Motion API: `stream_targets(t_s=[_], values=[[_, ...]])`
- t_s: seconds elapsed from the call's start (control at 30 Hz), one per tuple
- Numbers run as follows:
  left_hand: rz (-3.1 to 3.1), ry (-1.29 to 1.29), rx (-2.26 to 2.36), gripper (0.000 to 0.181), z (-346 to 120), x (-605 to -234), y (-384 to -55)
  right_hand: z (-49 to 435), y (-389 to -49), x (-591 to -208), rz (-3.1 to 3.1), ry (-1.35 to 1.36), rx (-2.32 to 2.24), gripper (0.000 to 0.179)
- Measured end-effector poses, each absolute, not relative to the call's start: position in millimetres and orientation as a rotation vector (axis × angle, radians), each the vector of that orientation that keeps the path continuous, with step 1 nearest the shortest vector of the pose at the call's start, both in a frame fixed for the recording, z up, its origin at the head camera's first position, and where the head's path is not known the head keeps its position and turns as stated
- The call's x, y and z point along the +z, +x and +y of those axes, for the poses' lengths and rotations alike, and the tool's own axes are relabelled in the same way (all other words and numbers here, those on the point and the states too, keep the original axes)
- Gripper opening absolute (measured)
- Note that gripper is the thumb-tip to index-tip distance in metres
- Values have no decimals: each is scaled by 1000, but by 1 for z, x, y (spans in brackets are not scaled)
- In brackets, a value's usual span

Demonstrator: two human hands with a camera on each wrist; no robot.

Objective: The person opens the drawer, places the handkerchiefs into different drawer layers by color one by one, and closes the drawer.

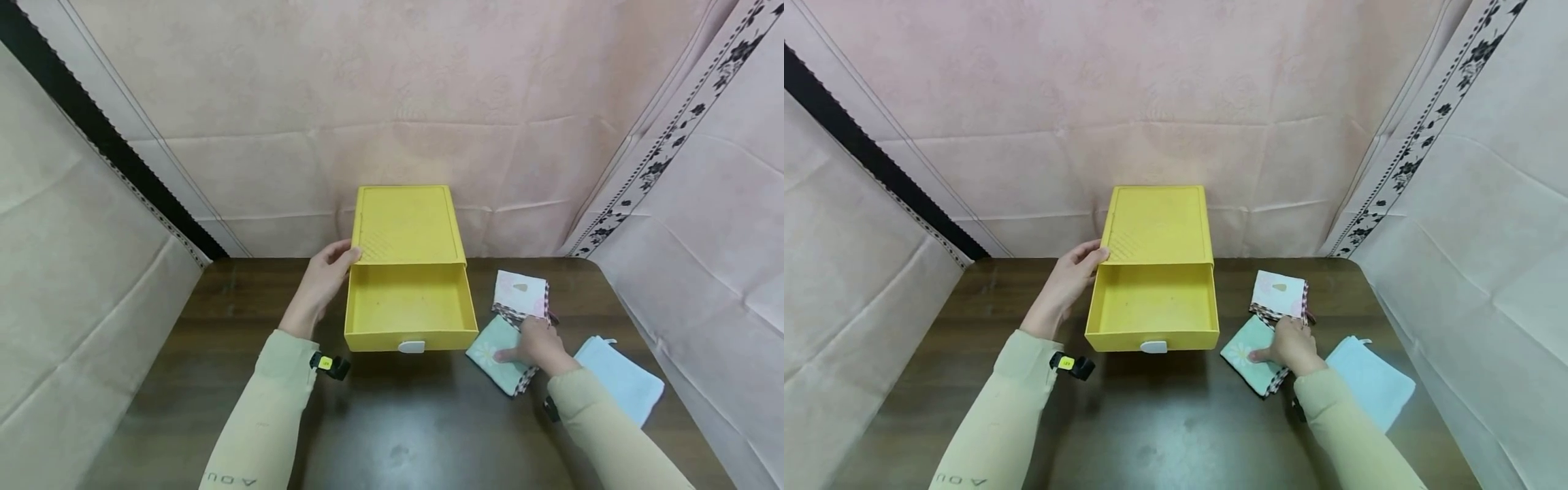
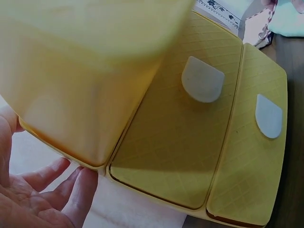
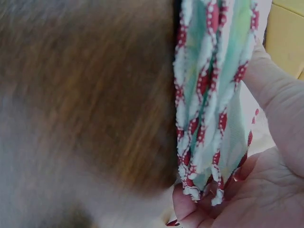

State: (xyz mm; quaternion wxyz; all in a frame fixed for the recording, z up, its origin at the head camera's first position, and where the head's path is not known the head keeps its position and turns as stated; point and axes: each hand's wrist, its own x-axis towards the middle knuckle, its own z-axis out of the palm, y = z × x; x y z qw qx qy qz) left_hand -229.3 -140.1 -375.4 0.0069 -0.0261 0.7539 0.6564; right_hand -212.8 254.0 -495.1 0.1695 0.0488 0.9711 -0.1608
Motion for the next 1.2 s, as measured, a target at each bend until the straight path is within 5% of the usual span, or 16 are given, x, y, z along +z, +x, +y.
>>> stream_targets(t_s=[0.63, 0.93, 1.13, 1.2], values=[[2365, -103, 2039, 58, -142, -377, -229, 246, -194, -487, 2794, 99, -607, 107], [2372, -105, 2015, 59, -141, -374, -230, 259, -190, -461, 2753, -96, -753, 82], [2356, -99, 2029, 58, -142, -375, -229, 274, -186, -429, 2777, -323, -900, 32], [2351, -94, 2043, 59, -141, -375, -228, 277, -183, -416, 2831, -380, -956, 30]])
